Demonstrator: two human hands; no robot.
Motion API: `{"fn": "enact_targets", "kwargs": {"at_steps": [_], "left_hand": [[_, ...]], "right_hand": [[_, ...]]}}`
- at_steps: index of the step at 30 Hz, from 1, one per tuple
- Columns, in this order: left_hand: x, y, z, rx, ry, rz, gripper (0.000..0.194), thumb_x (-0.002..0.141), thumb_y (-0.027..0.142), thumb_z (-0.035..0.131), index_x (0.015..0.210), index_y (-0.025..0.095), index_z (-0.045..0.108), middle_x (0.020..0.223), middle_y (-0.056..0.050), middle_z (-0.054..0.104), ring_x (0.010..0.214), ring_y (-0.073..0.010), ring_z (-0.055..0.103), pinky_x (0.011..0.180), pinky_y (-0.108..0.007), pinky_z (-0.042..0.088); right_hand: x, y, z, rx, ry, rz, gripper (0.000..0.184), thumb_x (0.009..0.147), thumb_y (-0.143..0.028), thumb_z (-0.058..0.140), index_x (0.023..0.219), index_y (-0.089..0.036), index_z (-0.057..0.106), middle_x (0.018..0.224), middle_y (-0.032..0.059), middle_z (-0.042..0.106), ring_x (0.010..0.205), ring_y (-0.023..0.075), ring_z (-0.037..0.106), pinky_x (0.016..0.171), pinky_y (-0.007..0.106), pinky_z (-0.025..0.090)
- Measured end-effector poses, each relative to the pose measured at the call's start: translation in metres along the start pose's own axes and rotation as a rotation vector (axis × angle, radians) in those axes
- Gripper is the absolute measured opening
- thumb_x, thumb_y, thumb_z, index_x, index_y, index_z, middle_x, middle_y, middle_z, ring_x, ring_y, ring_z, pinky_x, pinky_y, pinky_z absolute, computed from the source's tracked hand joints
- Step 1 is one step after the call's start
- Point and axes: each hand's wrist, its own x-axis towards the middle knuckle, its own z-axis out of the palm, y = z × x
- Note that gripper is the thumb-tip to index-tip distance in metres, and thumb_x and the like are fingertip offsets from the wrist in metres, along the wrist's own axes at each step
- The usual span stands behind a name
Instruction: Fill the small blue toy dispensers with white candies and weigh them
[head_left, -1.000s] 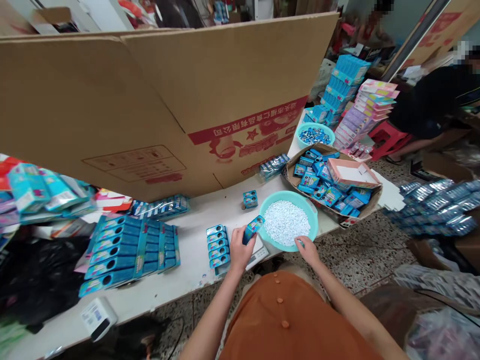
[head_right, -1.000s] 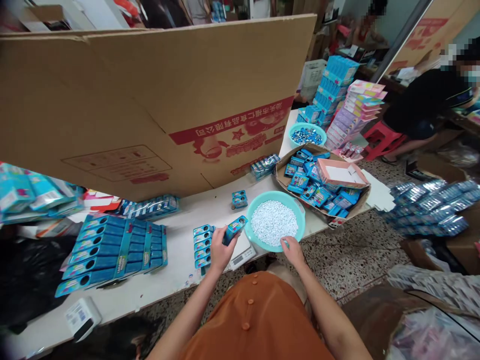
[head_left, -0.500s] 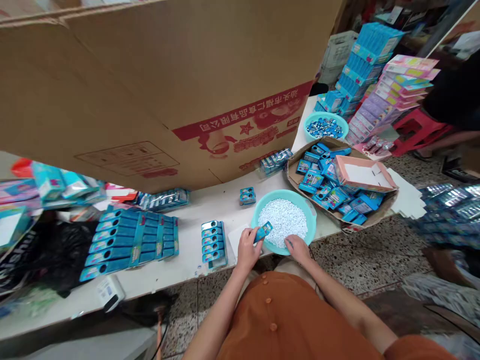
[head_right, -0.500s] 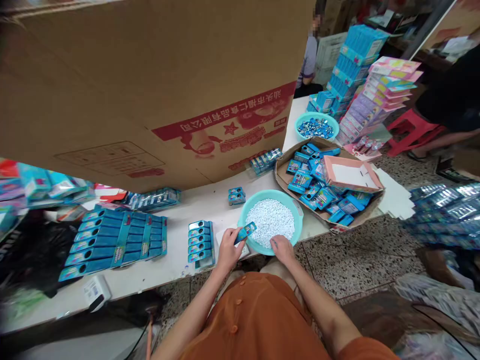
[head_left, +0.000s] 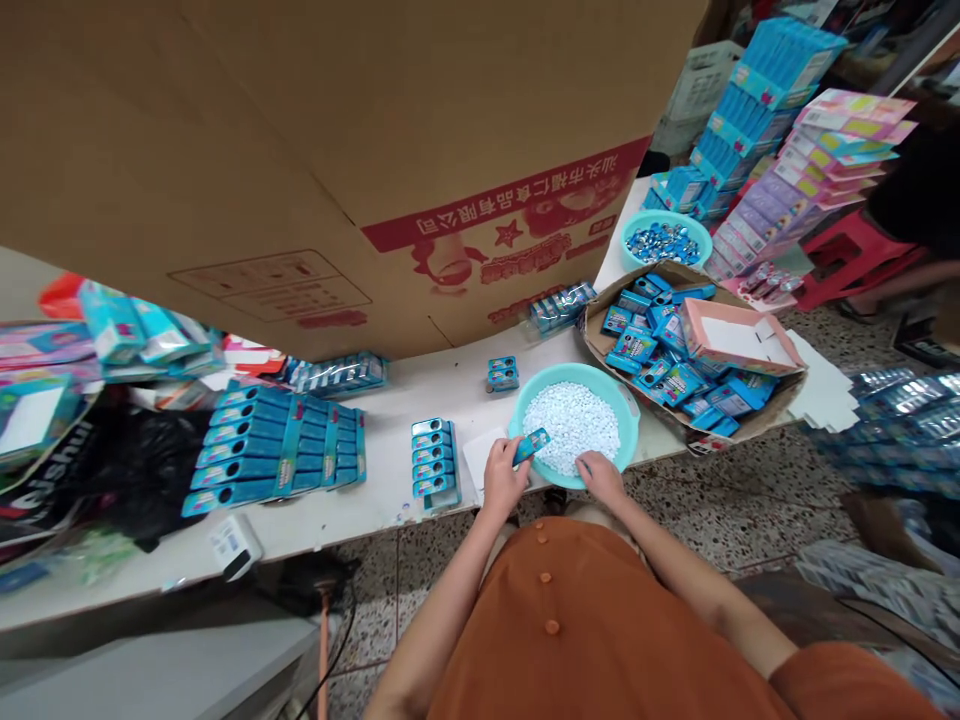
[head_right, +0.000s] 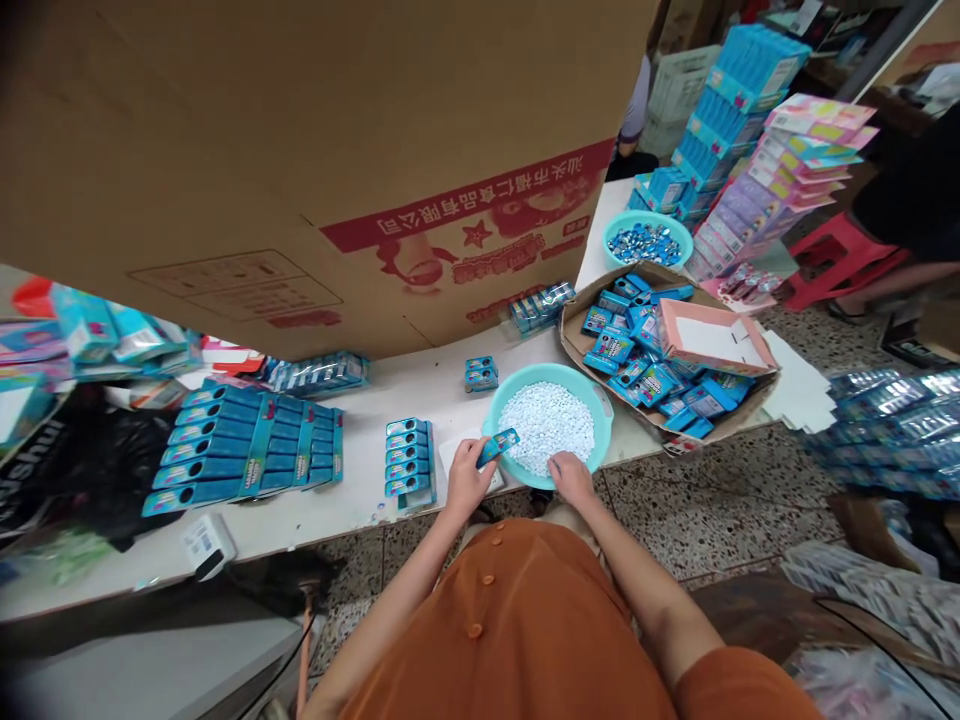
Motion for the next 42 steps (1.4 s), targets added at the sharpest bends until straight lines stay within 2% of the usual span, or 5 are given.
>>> {"fn": "enact_targets", "kwargs": {"at_steps": [11,19,24,33,42], "left_hand": [[-0.025,0.002,0.006,-0.666,0.105,-0.208,0.037,0.074,0.036,0.065,0.101,0.021,0.044,0.092,-0.001,0.057,0.086,-0.0145,0.058,0.08,-0.028,0.048],[-0.032,-0.032,-0.009,-0.579,0.276,-0.35,0.045,0.071,0.041,0.065,0.1,0.021,0.038,0.087,-0.002,0.059,0.081,-0.015,0.061,0.076,-0.03,0.051],[-0.04,-0.065,-0.025,-0.549,0.314,-0.404,0.054,0.071,0.039,0.065,0.115,0.021,0.038,0.106,-0.007,0.059,0.093,-0.0172,0.061,0.084,-0.032,0.05],[-0.038,-0.1,-0.026,-0.199,0.252,-0.491,0.046,0.069,0.035,0.066,0.108,0.021,0.049,0.096,-0.004,0.062,0.085,-0.0194,0.061,0.08,-0.035,0.049],[-0.024,-0.109,-0.017,0.007,0.081,-0.44,0.037,0.07,0.025,0.065,0.103,0.02,0.049,0.089,-0.004,0.061,0.08,-0.0219,0.06,0.072,-0.033,0.048]], "right_hand": [[-0.003,0.0,-0.001,-0.059,0.021,-0.035,0.031,0.092,-0.031,0.033,0.083,-0.02,0.061,0.086,0.0057,0.064,0.085,0.0179,0.053,0.076,0.027,0.035],[-0.003,0.0,-0.005,-0.054,0.008,-0.06,0.03,0.091,-0.028,0.034,0.08,-0.02,0.061,0.082,0.0062,0.062,0.083,0.0184,0.051,0.075,0.028,0.034],[-0.002,0.0,-0.003,-0.058,0.01,-0.059,0.029,0.091,-0.027,0.035,0.078,-0.021,0.061,0.082,0.0064,0.062,0.084,0.0188,0.051,0.075,0.028,0.034],[-0.002,-0.001,-0.003,-0.119,0.02,-0.054,0.031,0.091,-0.028,0.034,0.075,-0.021,0.06,0.079,0.0061,0.062,0.081,0.0183,0.051,0.072,0.028,0.032],[-0.002,-0.002,-0.004,-0.121,0.004,-0.052,0.029,0.091,-0.028,0.035,0.078,-0.02,0.061,0.082,0.0069,0.063,0.082,0.0182,0.051,0.074,0.027,0.033]]}}
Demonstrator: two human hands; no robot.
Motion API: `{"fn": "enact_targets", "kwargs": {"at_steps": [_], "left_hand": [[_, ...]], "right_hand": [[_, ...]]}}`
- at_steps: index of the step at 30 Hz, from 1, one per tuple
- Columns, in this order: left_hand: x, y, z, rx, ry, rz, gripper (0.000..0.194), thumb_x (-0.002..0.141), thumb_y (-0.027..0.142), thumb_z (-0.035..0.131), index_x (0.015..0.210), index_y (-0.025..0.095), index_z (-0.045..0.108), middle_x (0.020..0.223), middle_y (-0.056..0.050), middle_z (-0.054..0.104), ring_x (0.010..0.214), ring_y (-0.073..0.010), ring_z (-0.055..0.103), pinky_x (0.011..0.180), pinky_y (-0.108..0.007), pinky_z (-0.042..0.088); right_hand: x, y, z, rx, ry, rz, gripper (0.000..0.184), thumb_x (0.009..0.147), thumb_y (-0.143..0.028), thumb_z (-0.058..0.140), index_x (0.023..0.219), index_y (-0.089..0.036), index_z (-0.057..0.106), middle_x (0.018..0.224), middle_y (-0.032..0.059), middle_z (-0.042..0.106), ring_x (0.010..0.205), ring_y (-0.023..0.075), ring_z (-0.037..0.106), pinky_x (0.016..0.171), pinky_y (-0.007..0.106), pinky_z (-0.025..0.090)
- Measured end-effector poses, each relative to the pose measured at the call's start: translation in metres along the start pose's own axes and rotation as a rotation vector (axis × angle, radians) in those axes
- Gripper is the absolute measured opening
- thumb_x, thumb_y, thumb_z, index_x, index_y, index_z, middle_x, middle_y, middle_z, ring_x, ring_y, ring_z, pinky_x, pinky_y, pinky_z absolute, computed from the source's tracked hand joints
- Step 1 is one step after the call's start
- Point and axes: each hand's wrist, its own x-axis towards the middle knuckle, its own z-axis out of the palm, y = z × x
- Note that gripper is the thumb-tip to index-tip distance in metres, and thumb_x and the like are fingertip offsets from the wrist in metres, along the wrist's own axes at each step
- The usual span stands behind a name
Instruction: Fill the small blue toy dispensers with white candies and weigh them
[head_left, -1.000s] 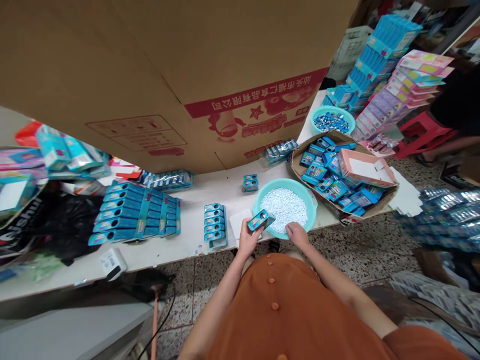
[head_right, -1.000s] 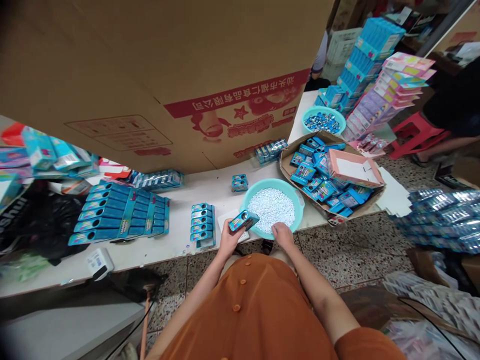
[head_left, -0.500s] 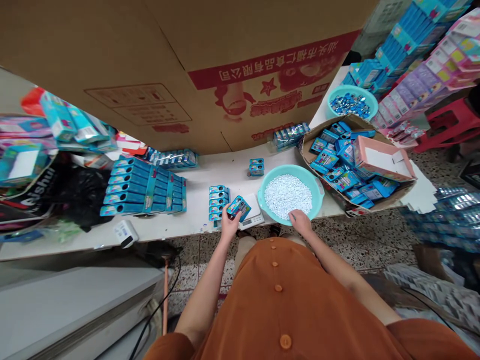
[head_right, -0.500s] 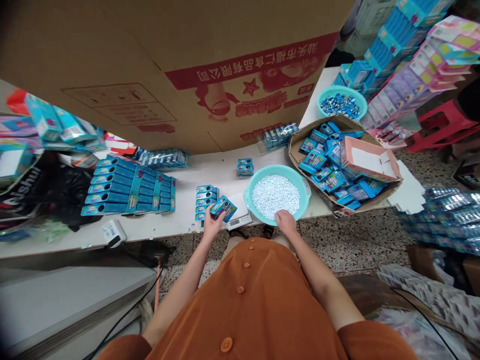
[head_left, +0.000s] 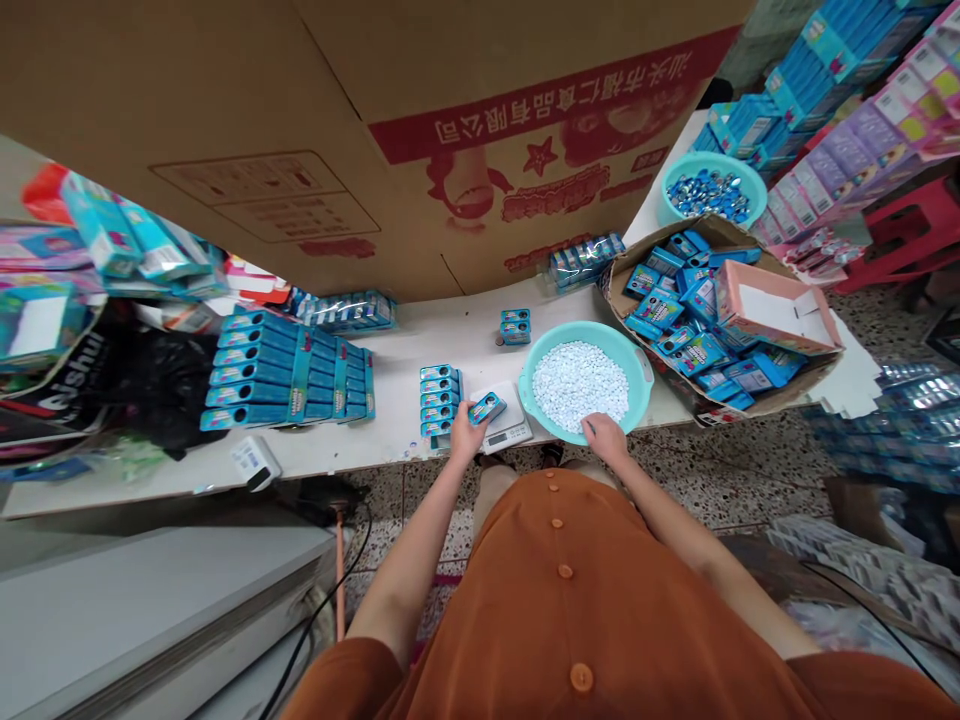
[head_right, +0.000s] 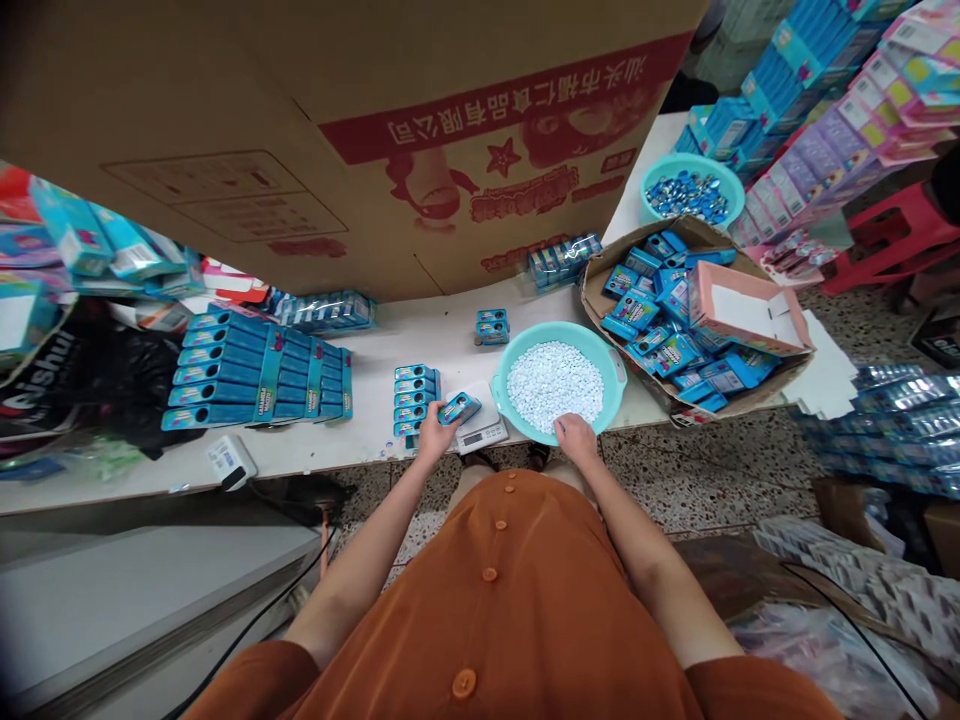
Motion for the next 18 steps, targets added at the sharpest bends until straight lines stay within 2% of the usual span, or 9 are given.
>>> {"fn": "enact_targets", "kwargs": {"at_steps": [9,18], "left_hand": [[0.011,-0.01,0.004,-0.024,-0.072,0.066,0.035,0.069,0.018,0.064,0.101,0.02,0.049,0.09,-0.003,0.061,0.083,-0.0215,0.061,0.074,-0.032,0.048],[0.017,-0.021,0.009,-0.035,-0.069,0.111,0.035,0.069,0.017,0.063,0.101,0.02,0.05,0.093,-0.004,0.061,0.085,-0.0219,0.06,0.076,-0.033,0.048]], "right_hand": [[-0.001,0.0,0.001,-0.041,-0.001,0.003,0.03,0.091,-0.026,0.035,0.074,-0.019,0.059,0.079,0.0051,0.062,0.08,0.0161,0.05,0.072,0.026,0.031],[0.0,0.001,0.004,-0.077,-0.009,0.015,0.032,0.091,-0.026,0.034,0.072,-0.019,0.059,0.078,0.0052,0.061,0.08,0.0159,0.05,0.072,0.026,0.03]]}}
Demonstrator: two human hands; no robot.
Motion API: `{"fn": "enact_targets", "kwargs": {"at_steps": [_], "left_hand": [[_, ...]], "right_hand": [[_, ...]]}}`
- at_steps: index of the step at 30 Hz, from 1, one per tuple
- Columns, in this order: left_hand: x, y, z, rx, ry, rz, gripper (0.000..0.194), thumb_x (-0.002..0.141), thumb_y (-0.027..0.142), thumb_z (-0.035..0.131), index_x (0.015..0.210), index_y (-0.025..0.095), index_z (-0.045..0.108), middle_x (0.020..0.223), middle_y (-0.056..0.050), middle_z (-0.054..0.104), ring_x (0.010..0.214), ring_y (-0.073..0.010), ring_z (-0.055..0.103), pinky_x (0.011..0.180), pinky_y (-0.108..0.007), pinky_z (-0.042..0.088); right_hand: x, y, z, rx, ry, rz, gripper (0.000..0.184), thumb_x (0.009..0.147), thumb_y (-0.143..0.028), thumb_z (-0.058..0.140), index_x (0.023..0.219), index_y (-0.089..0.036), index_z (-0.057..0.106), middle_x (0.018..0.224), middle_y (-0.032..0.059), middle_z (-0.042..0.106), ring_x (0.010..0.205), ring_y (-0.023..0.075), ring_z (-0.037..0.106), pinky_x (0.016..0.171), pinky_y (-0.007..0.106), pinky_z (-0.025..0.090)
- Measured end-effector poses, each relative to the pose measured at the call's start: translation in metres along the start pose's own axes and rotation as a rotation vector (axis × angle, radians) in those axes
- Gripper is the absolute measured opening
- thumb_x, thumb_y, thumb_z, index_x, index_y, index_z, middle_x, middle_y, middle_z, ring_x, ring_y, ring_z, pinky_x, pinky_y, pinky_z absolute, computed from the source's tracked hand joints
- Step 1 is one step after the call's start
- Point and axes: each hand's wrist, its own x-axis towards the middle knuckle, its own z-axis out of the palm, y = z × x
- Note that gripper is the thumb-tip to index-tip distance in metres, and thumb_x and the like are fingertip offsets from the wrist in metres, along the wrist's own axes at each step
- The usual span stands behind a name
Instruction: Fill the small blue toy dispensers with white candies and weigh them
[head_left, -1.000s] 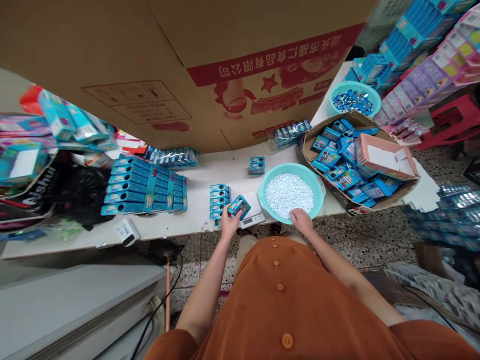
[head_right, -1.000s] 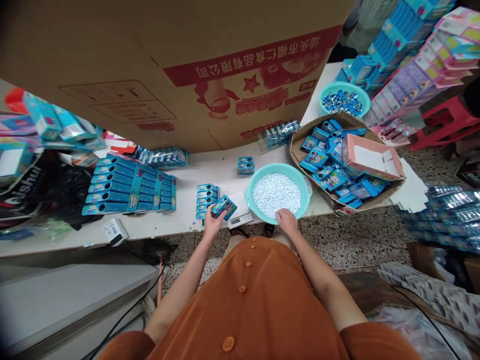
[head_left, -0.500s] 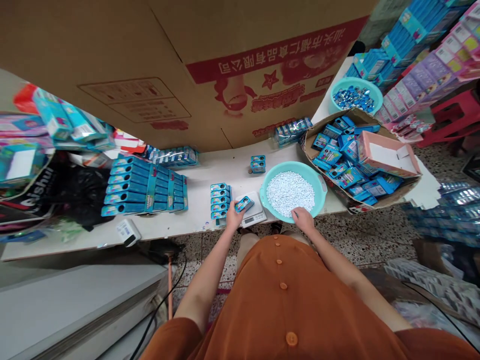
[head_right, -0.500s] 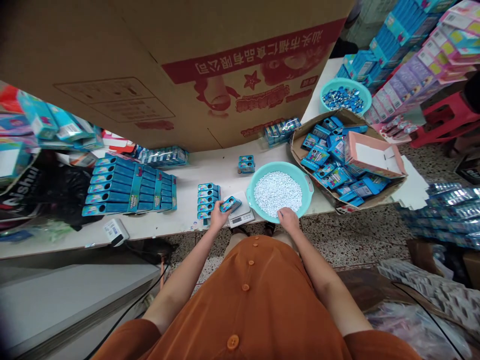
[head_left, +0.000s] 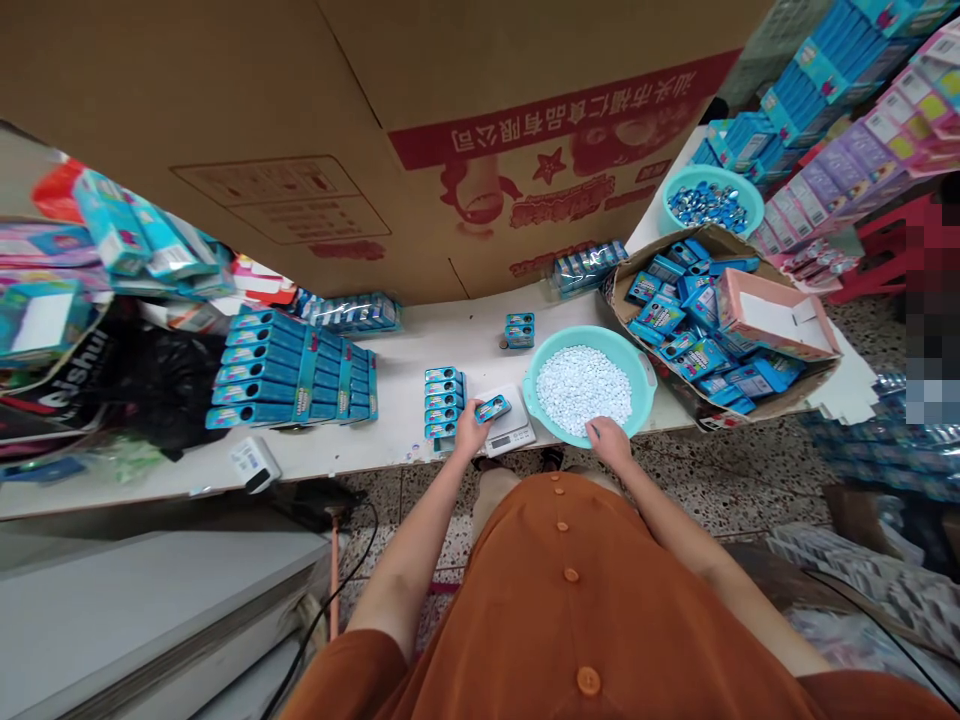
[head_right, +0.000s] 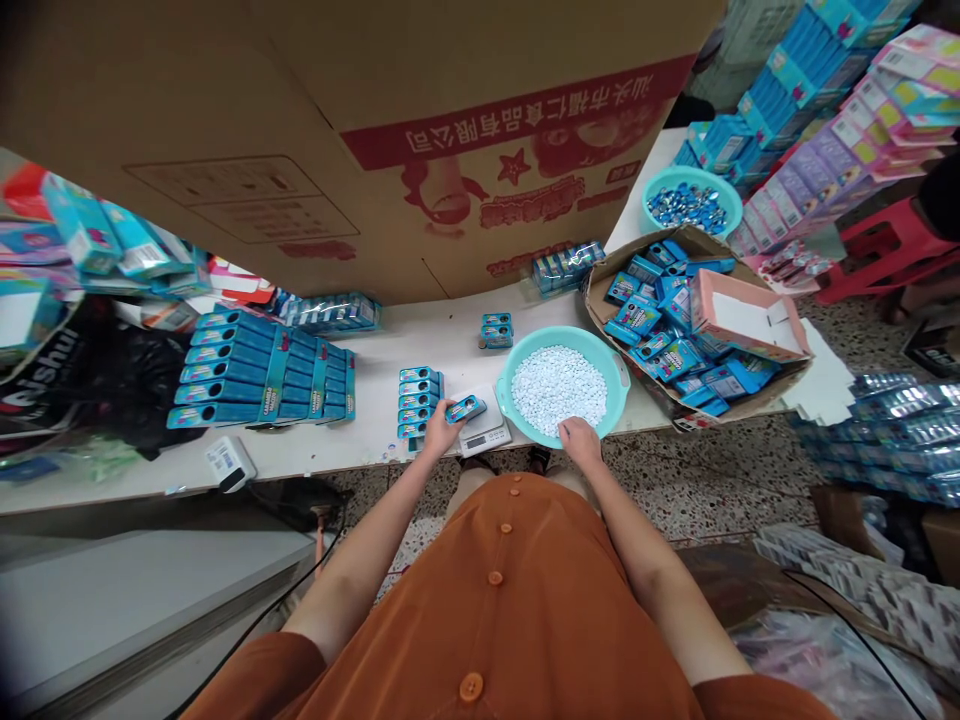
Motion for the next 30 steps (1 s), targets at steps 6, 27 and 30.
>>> {"fn": "enact_targets", "kwargs": {"at_steps": [6,27,30], "left_hand": [[0.005,-0.007,0.005,0.053,-0.033,0.081,0.043,0.07,0.013,0.059,0.111,0.019,0.048,0.106,-0.009,0.059,0.101,-0.0245,0.057,0.089,-0.039,0.046],[-0.125,-0.045,0.024,0.152,0.265,0.029,0.042,0.079,0.035,0.055,0.115,0.016,0.049,0.113,-0.013,0.054,0.111,-0.0277,0.049,0.098,-0.046,0.04],[-0.116,-0.037,0.022,0.152,0.268,0.037,0.042,0.08,0.035,0.054,0.117,0.017,0.048,0.114,-0.013,0.054,0.112,-0.0275,0.048,0.099,-0.046,0.039]], "right_hand": [[0.0,0.001,0.004,0.006,-0.006,0.006,0.031,0.091,-0.027,0.034,0.074,-0.019,0.059,0.08,0.0054,0.062,0.081,0.0161,0.051,0.073,0.026,0.031],[0.001,0.004,0.005,0.058,0.036,-0.01,0.028,0.088,-0.027,0.038,0.077,-0.019,0.061,0.08,0.0063,0.063,0.082,0.0174,0.052,0.072,0.026,0.033],[0.001,0.004,0.005,0.057,0.031,-0.005,0.028,0.088,-0.027,0.038,0.078,-0.018,0.062,0.081,0.0066,0.063,0.083,0.0174,0.052,0.072,0.026,0.033]]}}
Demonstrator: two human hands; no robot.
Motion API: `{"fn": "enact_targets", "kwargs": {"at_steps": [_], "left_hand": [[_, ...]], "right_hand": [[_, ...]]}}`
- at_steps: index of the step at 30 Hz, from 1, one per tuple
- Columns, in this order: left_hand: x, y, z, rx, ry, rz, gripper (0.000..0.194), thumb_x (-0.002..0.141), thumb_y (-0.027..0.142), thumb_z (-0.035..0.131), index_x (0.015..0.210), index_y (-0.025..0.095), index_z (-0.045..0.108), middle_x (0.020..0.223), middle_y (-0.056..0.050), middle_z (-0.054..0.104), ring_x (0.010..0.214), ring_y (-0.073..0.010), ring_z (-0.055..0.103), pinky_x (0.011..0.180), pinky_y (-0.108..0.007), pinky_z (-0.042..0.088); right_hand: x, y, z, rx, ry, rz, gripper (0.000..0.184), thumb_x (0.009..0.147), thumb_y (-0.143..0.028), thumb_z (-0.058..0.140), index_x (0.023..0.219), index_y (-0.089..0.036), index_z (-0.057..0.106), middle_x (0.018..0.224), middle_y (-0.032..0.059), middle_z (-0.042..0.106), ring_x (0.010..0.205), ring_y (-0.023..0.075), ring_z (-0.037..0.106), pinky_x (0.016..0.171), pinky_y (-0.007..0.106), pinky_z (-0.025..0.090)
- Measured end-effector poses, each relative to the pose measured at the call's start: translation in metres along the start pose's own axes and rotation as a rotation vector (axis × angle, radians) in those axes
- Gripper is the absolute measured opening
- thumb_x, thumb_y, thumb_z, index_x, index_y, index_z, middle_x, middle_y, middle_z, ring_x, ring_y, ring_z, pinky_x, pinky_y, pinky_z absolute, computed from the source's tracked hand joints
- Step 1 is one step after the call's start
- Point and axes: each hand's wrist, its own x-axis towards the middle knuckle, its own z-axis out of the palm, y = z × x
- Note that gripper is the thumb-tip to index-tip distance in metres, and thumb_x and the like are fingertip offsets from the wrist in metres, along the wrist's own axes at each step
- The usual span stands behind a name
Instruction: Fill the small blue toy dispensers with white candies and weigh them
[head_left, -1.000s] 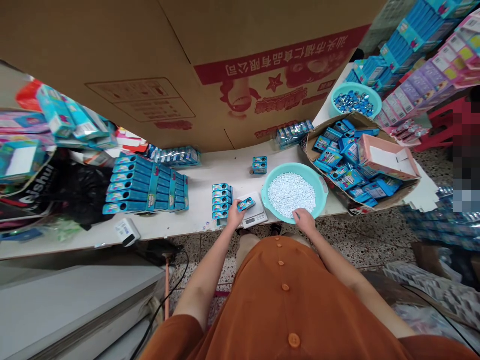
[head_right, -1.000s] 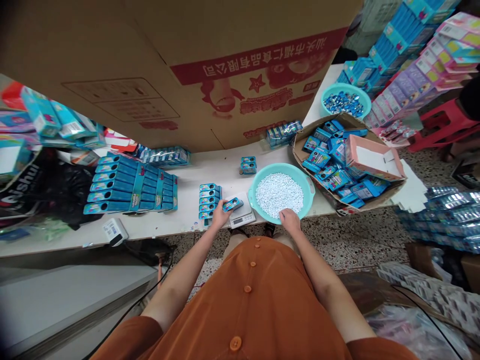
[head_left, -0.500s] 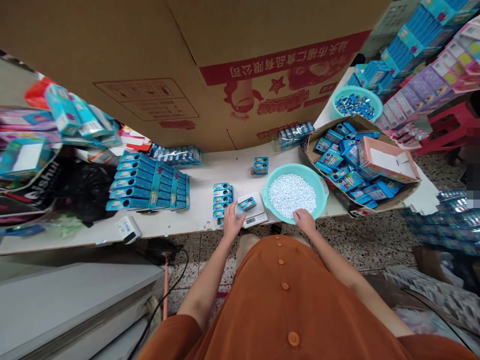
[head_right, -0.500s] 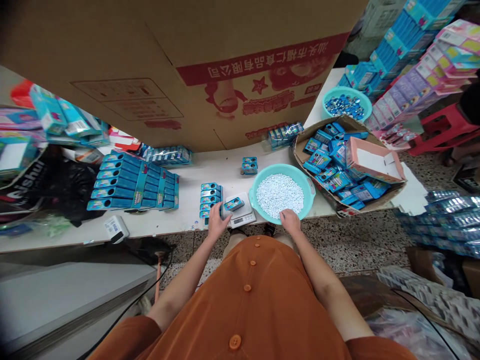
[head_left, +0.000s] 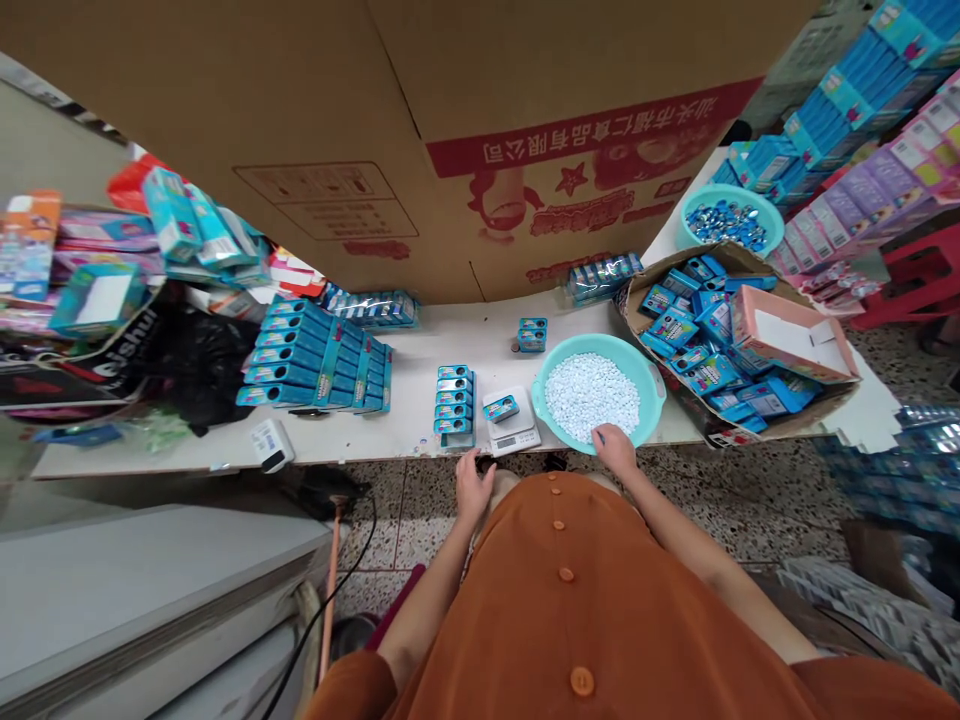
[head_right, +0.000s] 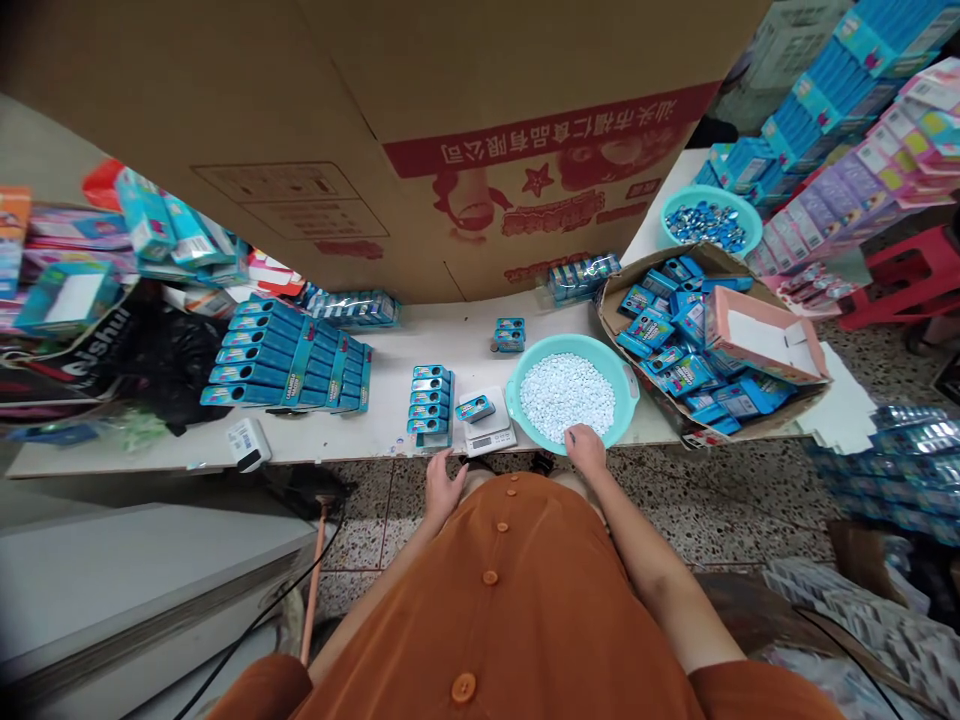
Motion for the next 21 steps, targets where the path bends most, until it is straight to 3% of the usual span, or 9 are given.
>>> {"fn": "enact_targets", "kwargs": {"at_steps": [5,8,13,15,18,21], "left_hand": [[0.063,0.03,-0.009,0.061,0.105,0.048,0.069,0.076,0.037,0.06,0.134,0.014,0.03,0.134,-0.018,0.039,0.128,-0.031,0.033,0.107,-0.048,0.028],[0.104,0.042,-0.01,0.082,0.025,0.122,0.078,0.068,0.033,0.069,0.133,0.016,0.031,0.138,-0.018,0.036,0.131,-0.0326,0.029,0.108,-0.05,0.026],[0.133,0.04,-0.002,0.157,-0.307,0.164,0.04,0.069,0.026,0.067,0.106,0.018,0.054,0.106,-0.013,0.06,0.105,-0.0294,0.055,0.09,-0.043,0.043],[0.133,0.042,-0.003,0.149,-0.348,0.125,0.033,0.072,0.029,0.065,0.101,0.018,0.056,0.097,-0.011,0.063,0.093,-0.0268,0.06,0.082,-0.039,0.047],[0.128,0.063,-0.016,0.051,-0.227,0.108,0.036,0.072,0.036,0.066,0.102,0.019,0.055,0.097,-0.009,0.063,0.09,-0.0248,0.06,0.079,-0.036,0.048],[0.121,0.106,-0.04,-0.065,-0.053,0.173,0.043,0.072,0.042,0.066,0.107,0.02,0.054,0.1,-0.007,0.062,0.09,-0.0227,0.059,0.08,-0.035,0.047]], "right_hand": [[0.0,-0.003,-0.003,-0.014,-0.03,0.005,0.028,0.089,-0.026,0.037,0.078,-0.018,0.062,0.083,0.0065,0.064,0.084,0.0171,0.052,0.074,0.026,0.033],[0.0,-0.003,-0.003,-0.023,-0.031,0.009,0.029,0.088,-0.025,0.036,0.077,-0.019,0.061,0.082,0.006,0.063,0.084,0.017,0.052,0.074,0.025,0.033],[-0.001,-0.006,-0.003,-0.034,-0.033,0.023,0.027,0.089,-0.027,0.038,0.078,-0.019,0.061,0.083,0.0057,0.063,0.085,0.0169,0.052,0.074,0.025,0.033],[-0.001,-0.007,-0.003,-0.032,-0.04,0.036,0.027,0.089,-0.028,0.038,0.078,-0.019,0.061,0.083,0.0057,0.063,0.085,0.0168,0.052,0.074,0.025,0.032],[-0.001,-0.008,-0.003,-0.028,-0.045,0.057,0.026,0.089,-0.027,0.039,0.081,-0.018,0.062,0.086,0.0059,0.063,0.086,0.0166,0.052,0.073,0.025,0.033],[-0.001,-0.008,0.0,-0.028,-0.039,0.07,0.026,0.09,-0.028,0.039,0.082,-0.018,0.062,0.087,0.0062,0.064,0.086,0.0167,0.053,0.073,0.025,0.033]]}}
